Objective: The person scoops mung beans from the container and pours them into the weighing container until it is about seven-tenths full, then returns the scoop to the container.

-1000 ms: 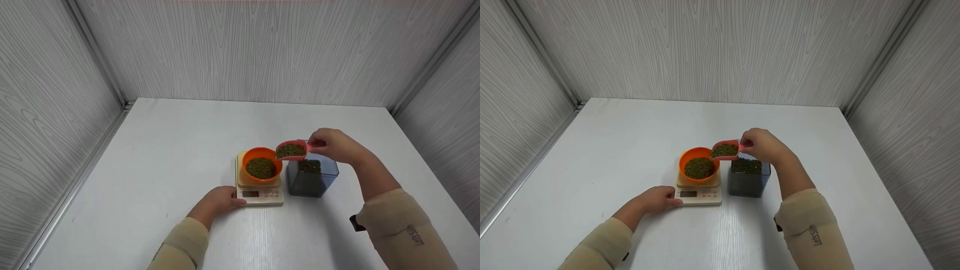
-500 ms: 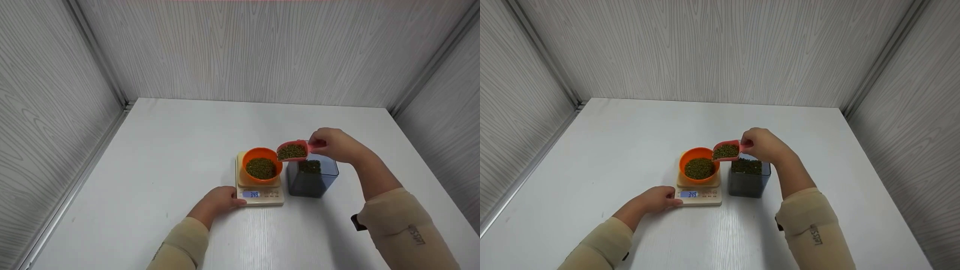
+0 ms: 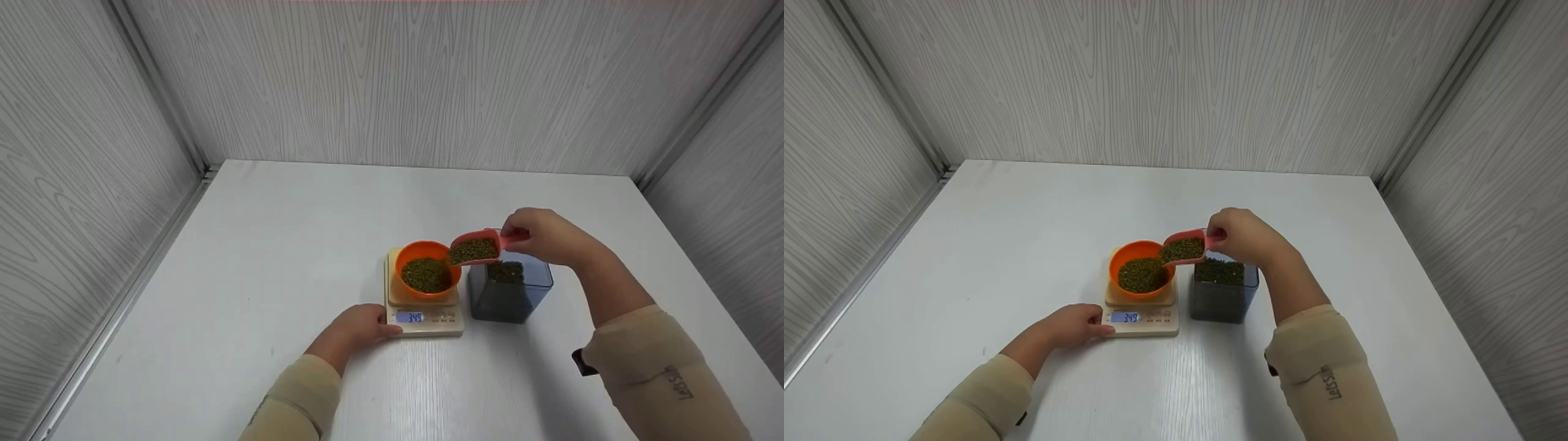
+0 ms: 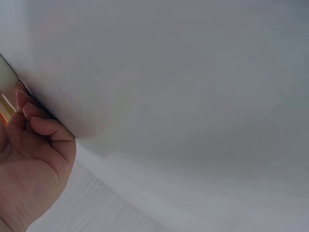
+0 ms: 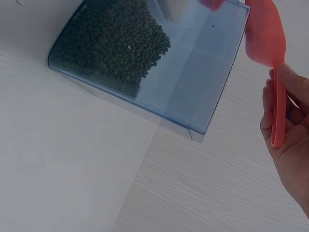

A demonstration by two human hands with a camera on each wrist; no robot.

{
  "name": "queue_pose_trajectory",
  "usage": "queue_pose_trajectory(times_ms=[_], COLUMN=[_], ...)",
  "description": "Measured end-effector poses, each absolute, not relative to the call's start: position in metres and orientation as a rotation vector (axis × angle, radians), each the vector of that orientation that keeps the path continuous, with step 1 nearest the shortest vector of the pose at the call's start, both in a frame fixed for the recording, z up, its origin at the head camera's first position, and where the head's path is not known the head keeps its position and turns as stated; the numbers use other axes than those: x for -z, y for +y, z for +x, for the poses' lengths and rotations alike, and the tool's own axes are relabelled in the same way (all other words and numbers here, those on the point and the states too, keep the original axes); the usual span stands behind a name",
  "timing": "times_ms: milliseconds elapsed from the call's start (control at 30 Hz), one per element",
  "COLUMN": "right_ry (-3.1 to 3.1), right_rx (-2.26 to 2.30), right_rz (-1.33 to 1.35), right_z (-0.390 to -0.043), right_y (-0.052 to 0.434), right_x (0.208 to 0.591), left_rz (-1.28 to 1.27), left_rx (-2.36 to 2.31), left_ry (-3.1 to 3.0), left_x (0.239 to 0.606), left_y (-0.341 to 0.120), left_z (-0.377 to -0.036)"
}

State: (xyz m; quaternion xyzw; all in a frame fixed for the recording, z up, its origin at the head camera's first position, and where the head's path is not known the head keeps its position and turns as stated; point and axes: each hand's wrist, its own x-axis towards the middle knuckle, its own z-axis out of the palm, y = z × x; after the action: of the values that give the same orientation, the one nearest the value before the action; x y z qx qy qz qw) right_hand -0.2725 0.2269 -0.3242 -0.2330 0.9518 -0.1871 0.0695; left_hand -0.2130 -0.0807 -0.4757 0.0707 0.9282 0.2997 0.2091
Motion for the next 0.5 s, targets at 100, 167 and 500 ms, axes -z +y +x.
queue_pose_trajectory(times_ms=[100,167,500], right_ry=[2.866,2.869,2.873], right_rx=[0.566,0.571,0.557], right_rz=[-0.71,-0.72,-0.703], right_z=[-0.273,-0.2735,-0.2755], right_y=[0.2265,0.2267,0.2248], right_x=[0.3243,0.3246,0.3212], left_rz=[0.199,0.203,0.203], left_rx=[-0.824,-0.812,-0.811], left_ry=[2.585,2.591,2.59], left_x=[0.4756,0.4757,0.4753], left_y=[-0.0804,-0.0803,-0.0803], left_z=[-0.2127,-0.2127,-0.213])
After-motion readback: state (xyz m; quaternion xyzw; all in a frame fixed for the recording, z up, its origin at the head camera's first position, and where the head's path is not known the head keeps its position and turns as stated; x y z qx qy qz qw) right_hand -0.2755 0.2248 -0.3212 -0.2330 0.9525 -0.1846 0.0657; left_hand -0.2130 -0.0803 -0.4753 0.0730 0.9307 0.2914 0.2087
